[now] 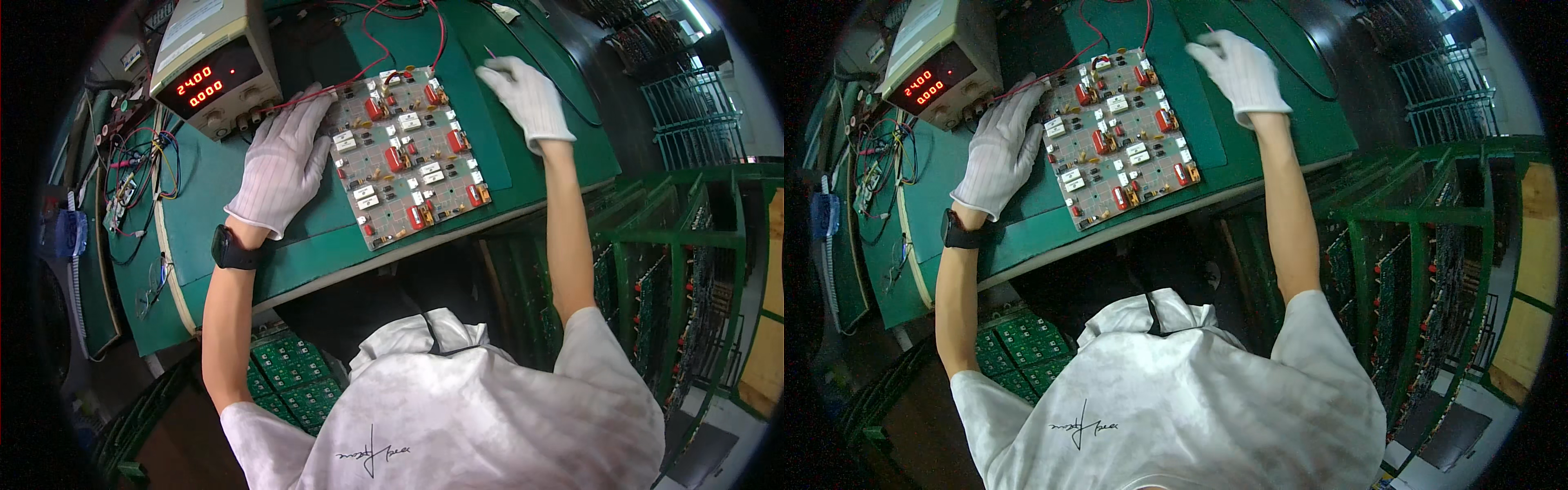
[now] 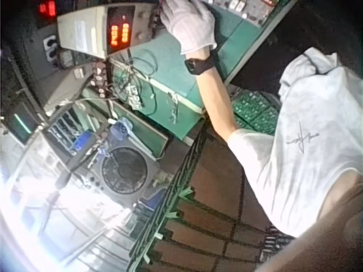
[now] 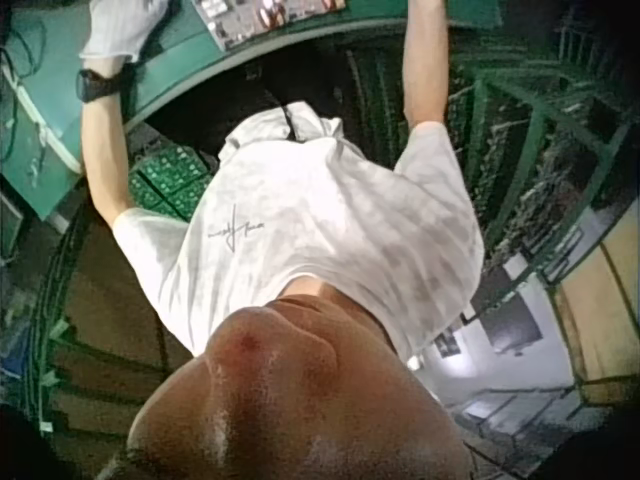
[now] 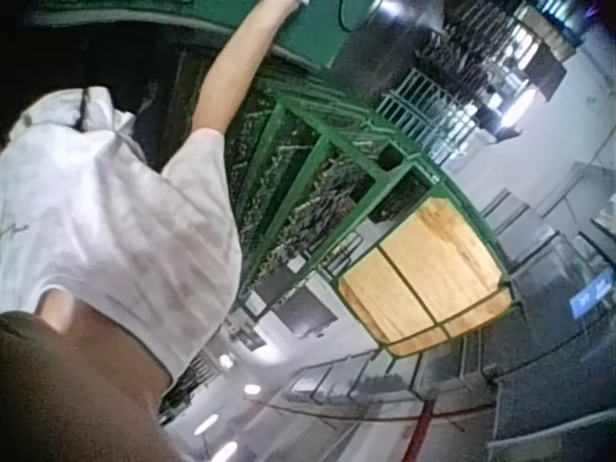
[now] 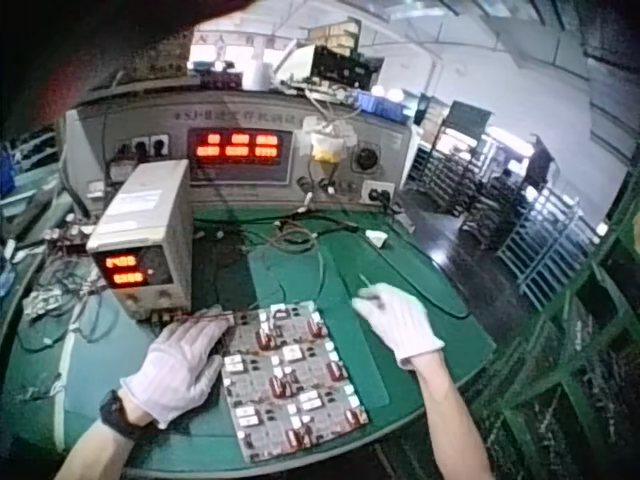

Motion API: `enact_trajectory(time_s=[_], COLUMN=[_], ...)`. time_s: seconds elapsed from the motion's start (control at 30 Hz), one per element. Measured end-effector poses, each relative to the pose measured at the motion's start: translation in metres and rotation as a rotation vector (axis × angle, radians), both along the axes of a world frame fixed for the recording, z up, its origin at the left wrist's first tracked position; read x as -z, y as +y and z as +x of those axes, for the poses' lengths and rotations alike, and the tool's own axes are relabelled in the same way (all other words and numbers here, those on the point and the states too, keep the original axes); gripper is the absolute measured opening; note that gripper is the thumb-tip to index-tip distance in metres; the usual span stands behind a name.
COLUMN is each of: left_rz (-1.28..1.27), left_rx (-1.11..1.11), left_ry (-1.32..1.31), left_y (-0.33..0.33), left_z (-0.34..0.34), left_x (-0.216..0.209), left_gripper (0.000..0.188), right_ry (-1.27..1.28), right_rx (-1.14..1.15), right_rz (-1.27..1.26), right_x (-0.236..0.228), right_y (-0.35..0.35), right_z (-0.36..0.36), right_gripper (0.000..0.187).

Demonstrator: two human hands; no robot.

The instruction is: Testing or inspecting an electronic PCB using a power supply and probes.

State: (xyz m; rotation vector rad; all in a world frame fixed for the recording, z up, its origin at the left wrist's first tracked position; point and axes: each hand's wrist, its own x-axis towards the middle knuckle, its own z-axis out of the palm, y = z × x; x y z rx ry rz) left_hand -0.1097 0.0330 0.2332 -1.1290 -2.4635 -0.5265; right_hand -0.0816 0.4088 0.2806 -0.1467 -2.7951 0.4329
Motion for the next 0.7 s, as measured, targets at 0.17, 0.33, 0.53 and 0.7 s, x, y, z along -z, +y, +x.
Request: enact_trajectory(time_s=[0.17,0.33,0.53,0.7], left_rz=[0.0,0.008,0.047,0.038], left_rx=[0.01,-0.011,-0.003,-0.029], left_ry=[-0.068,-0.075,-0.043,-0.02], left_y=[-0.004,-0.003,0.002,-0.003], left_z=[-0.001,0.005,0.003,0.006], left_x=[-0.002,-0.006,-0.003,-0.002], left_gripper=[0.051,0.053,0.052,0.051], right_ry=[-0.036,-0.095,0.157,-0.204], right_rx=[-0.434,-0.455,-0.794,-0.434], right_rz=[-0.261,-0.306,0.348,-0.324], right_x=[0.011,0.011,0.019,-0.004], right_y=[-0.03,-0.03,-0.006,-0.028], right_z=[-0.049,-0.057,-0.072,-0.067], right_gripper=[0.042,0.035,0.034,0.027])
